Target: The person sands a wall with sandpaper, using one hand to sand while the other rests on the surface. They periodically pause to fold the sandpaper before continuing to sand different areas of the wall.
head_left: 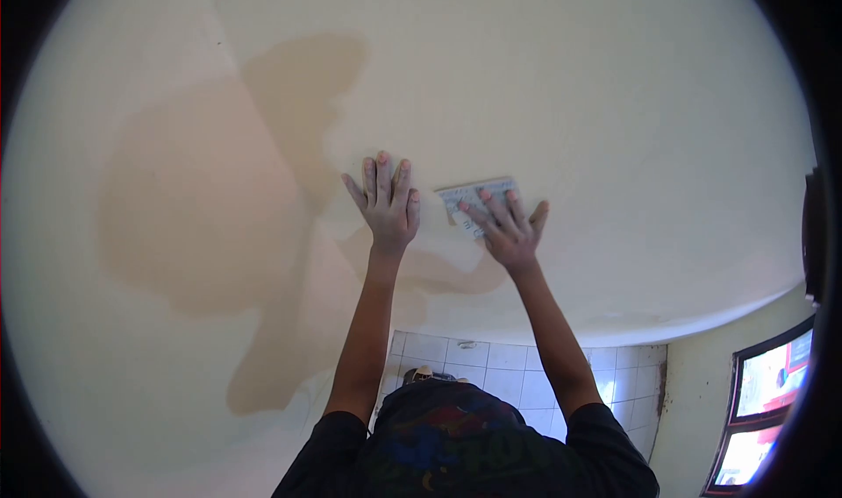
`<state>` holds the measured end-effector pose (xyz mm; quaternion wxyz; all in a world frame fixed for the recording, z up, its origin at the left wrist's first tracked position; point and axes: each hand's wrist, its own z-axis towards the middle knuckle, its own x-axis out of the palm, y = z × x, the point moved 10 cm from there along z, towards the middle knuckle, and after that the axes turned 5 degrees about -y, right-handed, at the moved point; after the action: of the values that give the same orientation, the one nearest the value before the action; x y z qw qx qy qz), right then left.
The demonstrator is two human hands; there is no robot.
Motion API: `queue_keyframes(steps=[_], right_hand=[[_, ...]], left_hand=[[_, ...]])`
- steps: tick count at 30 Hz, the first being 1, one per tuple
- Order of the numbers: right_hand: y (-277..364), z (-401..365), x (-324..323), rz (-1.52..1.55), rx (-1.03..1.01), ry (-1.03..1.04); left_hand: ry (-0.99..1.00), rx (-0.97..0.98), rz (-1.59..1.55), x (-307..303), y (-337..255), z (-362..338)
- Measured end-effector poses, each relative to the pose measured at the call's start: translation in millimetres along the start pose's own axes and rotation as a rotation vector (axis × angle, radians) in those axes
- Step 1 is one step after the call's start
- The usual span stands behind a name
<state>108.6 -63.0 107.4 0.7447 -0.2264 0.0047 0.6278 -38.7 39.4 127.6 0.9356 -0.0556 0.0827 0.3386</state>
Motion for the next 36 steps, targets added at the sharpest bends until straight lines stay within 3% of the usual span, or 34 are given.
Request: queue_keyframes(steps=[1, 5, 6, 8, 9, 11, 13, 16, 22, 23, 24, 26, 28, 30, 33, 36], right_hand=[[-8.9, 22.8, -10.0, -0.053, 0.005, -0.057], [-64.7, 154.5, -54.3, 0.006, 0.391, -0.056], [-64.8, 173.4, -52.0, 0.012, 0.383, -0.059], [-70.3, 192.0, -70.2, 0.015, 0.479, -0.34], [-58.8, 188.6, -61.8, 0.041, 0.519, -0.26], [-6.1, 144.6, -12.5, 0.027, 0.28, -0.063], [38.6, 80.7, 17.7, 0.077, 0.066, -0.004], [45.5, 79.1, 12.6, 0.045, -0.056, 0.0], [-1.7, 241.1, -21.3, -0.054, 0.134, -0.008], [-5.8, 255.3, -27.9, -0.014, 0.209, -0.151], [-7.7, 259.8, -39.1, 0.025, 0.286, -0.296], [36.1, 234.9, -7.6, 0.053, 0.134, -0.056], [96.5, 156.5, 37.1, 0.072, -0.118, 0.06], [122.2, 97.5, 46.5, 0.14, -0.289, 0.145], [119.4, 92.6, 43.2, 0.045, -0.404, 0.106], [56.2, 184.5, 4.1, 0.09, -0.102, 0.083]], left_hand=[[-0.01, -0.004, 0.01, -2.8, 1.6, 10.7], [-0.073, -0.039, 0.045, -20.7, 13.9, 64.2], [-0.098, -0.069, 0.028, -24.2, 18.9, 71.0], [-0.106, -0.067, 0.045, -23.8, 23.4, 70.4], [-0.108, -0.066, 0.056, -22.6, 26.0, 68.2], [-0.098, -0.084, 0.051, -18.0, 36.3, 52.9], [-0.079, -0.096, 0.041, -16.8, 45.5, 31.0], [-0.087, -0.188, -0.013, -19.8, 62.4, 7.8], [0.004, -0.119, 0.051, -5.0, 70.9, -5.0], [-0.023, -0.159, -0.012, -8.0, 73.3, -4.9], [-0.048, -0.196, -0.076, -12.5, 75.5, -4.7], [-0.097, -0.229, -0.237, -22.4, 78.0, -2.7], [-0.134, -0.265, -0.404, -30.0, 87.6, -6.1], [-0.104, -0.31, -0.507, -33.8, 89.2, -6.9], [-0.022, -0.295, -0.426, -37.1, 88.8, -10.0], [0.02, -0.246, -0.287, -35.1, 80.9, -2.7]])
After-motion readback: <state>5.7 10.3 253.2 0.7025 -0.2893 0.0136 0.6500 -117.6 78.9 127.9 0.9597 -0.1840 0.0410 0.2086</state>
